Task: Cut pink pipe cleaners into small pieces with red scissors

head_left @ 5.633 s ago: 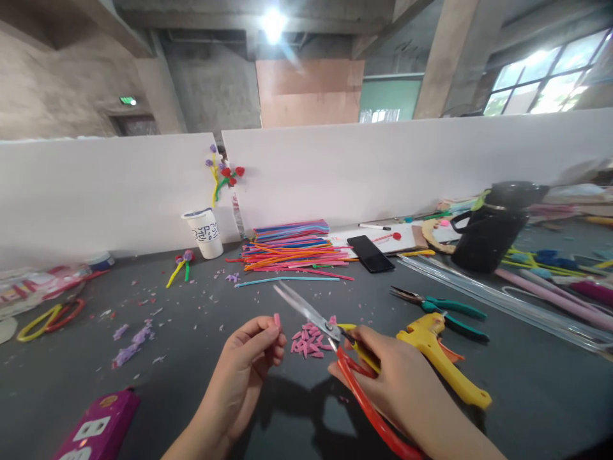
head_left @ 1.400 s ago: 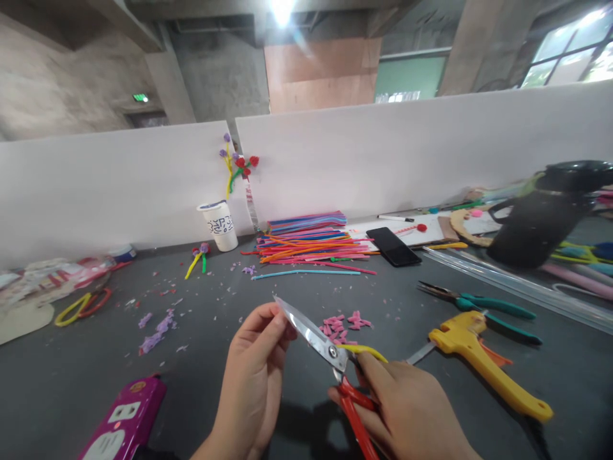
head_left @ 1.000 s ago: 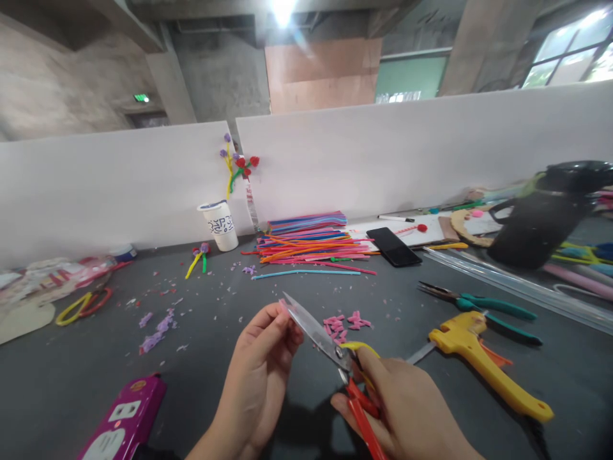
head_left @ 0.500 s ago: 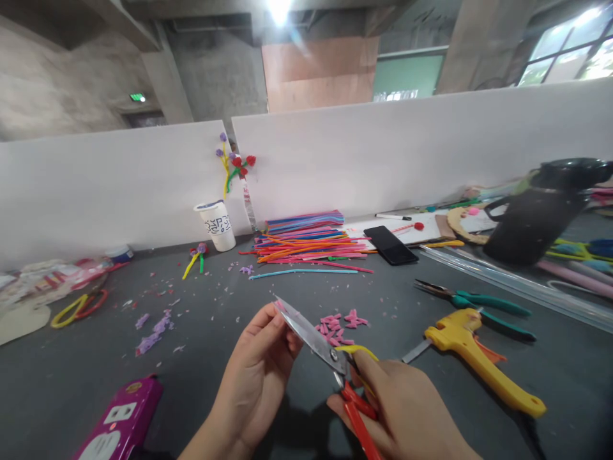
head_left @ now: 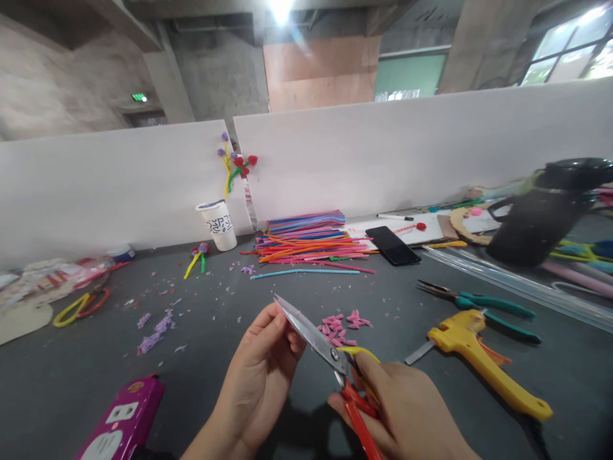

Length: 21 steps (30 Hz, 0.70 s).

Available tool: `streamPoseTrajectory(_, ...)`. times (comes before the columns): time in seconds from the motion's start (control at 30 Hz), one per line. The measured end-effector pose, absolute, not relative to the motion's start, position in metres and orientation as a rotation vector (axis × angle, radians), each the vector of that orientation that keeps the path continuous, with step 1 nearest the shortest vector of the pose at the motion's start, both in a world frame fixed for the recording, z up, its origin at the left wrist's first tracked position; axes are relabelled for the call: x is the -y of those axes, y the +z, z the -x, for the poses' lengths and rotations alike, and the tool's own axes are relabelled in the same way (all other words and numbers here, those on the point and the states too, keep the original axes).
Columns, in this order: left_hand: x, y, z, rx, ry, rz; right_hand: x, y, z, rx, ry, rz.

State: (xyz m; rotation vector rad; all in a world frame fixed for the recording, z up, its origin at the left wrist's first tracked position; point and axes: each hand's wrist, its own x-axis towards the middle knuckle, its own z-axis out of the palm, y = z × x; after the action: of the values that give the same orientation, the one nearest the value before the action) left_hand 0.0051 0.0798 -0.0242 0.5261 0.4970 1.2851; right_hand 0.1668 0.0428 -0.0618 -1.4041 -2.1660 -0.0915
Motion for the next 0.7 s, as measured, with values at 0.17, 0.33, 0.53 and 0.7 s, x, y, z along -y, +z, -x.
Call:
streamPoseTrajectory(0.17,-0.0783,-0.024,-0.0048,-0.508,1.294,-0.52,-0.044,-0.0615,-0.1673,2.164,-0.083,1.41)
streamPoseTrajectory(0.33,-0.0791,-0.0236,-0.0047,-0.502,1.297,-0.51,-0.0443,-0.0612,-0.1697,2.164,-0.122,1.406)
streamPoseTrajectory(0.53,-0.0797,-0.0231,-0.0038,-0.476,1.289,-0.499,-0.0443,-0.0621,-0.1723,2.134,-0.183,1.407)
streamPoseTrajectory(0.7,-0.0789,-0.0216,-0.0038,-0.448,1.247,-0.474,-0.0432,-0.0614,-0.1703,2.138,-0.036,1.462)
